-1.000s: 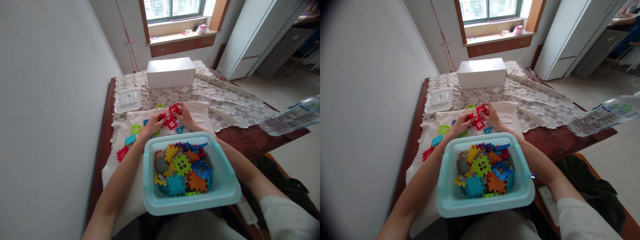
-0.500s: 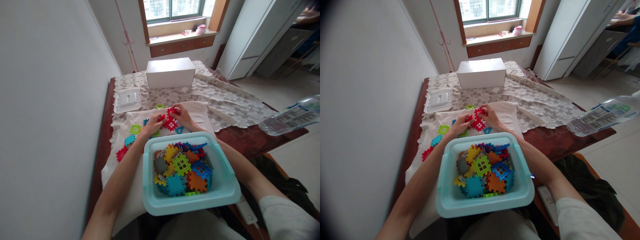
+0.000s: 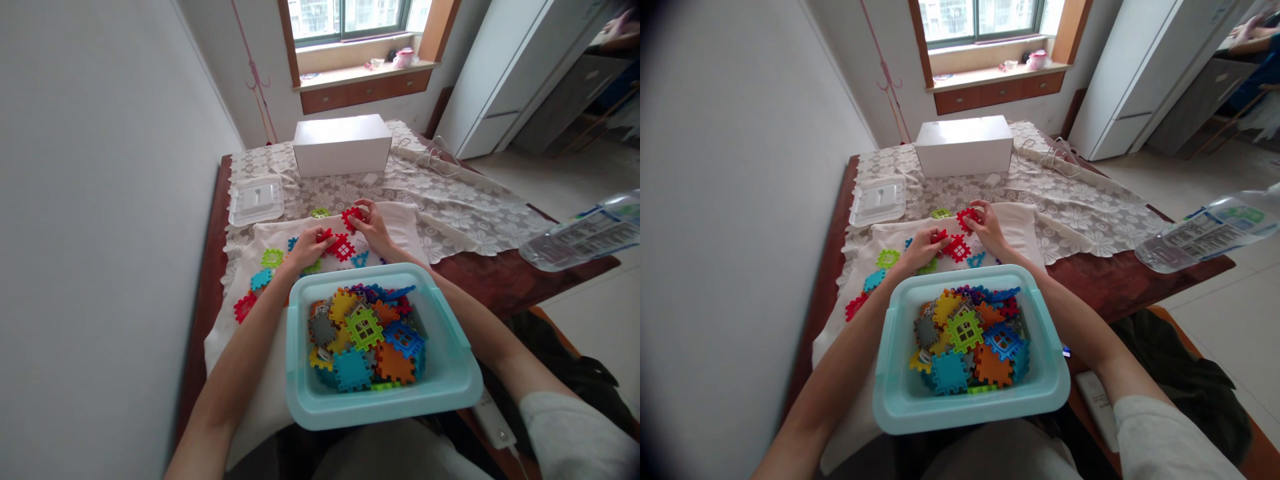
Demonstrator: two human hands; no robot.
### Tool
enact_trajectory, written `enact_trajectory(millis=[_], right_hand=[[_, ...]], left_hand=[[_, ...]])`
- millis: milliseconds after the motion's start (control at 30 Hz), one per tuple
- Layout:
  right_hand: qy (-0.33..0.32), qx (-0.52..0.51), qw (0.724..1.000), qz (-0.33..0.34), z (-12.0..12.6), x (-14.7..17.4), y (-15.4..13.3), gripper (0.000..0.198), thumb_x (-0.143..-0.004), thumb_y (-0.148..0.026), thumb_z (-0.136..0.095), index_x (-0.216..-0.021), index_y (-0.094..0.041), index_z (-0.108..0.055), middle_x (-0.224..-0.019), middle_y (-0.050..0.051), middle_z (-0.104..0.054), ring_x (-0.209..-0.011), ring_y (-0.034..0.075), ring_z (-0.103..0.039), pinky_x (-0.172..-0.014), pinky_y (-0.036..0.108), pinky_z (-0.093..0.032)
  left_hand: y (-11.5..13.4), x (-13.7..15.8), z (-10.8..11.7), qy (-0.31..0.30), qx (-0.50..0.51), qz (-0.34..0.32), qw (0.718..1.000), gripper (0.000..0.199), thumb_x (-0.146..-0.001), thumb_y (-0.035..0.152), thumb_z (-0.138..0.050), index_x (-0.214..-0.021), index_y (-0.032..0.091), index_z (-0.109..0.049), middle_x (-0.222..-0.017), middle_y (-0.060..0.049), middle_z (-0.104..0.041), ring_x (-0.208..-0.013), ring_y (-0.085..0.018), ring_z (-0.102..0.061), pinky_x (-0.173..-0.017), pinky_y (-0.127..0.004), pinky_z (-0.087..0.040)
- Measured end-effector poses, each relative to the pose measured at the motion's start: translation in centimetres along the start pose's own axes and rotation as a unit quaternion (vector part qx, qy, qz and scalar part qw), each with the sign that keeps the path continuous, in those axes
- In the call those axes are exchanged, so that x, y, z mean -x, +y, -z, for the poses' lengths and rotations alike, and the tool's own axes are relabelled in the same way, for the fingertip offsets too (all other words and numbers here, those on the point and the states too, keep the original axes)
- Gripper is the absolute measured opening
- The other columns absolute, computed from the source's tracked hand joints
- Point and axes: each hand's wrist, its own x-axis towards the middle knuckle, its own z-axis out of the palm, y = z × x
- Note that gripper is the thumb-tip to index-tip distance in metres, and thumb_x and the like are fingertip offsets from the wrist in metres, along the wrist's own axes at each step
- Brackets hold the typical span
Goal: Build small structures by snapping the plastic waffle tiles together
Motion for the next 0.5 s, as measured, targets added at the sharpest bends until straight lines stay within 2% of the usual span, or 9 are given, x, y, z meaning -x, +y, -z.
enact_trajectory(millis=[133,300,500], right_hand=[[-0.015,0.011,1.000,0.021,-0.06,0.07,0.08,0.046,-0.079,-0.050,-0.089,-0.109,-0.030,-0.060,-0.086,-0.004,-0.067,-0.073,0.017,-0.060,-0.067,0.030,-0.052],[-0.039,0.067,0.997,0.024,-0.29,0.28,0.02,0.046,-0.081,-0.051,-0.086,-0.118,-0.029,-0.070,-0.089,-0.001,-0.070,-0.079,0.020,-0.062,-0.073,0.034,-0.053],[-0.030,0.074,0.997,0.022,-0.36,0.12,0.26,0.039,-0.077,-0.050,-0.087,-0.105,-0.029,-0.070,-0.094,0.001,-0.076,-0.089,0.023,-0.068,-0.085,0.037,-0.057]], left_hand=[[-0.15,-0.13,-0.03,0.004,0.006,-0.003,1.000,0.037,-0.087,0.053,-0.080,-0.080,0.021,-0.061,-0.069,0.002,-0.059,-0.060,-0.014,-0.051,-0.059,-0.028,-0.041],[-0.35,-0.27,-0.04,-0.008,-0.003,-0.027,1.000,0.034,-0.089,0.051,-0.078,-0.083,0.019,-0.068,-0.071,0.001,-0.063,-0.063,-0.014,-0.050,-0.062,-0.028,-0.041],[-0.30,-0.25,-0.11,-0.006,-0.007,-0.021,1.000,0.031,-0.089,0.048,-0.076,-0.084,0.019,-0.069,-0.074,0.000,-0.063,-0.065,-0.015,-0.050,-0.062,-0.028,-0.040]])
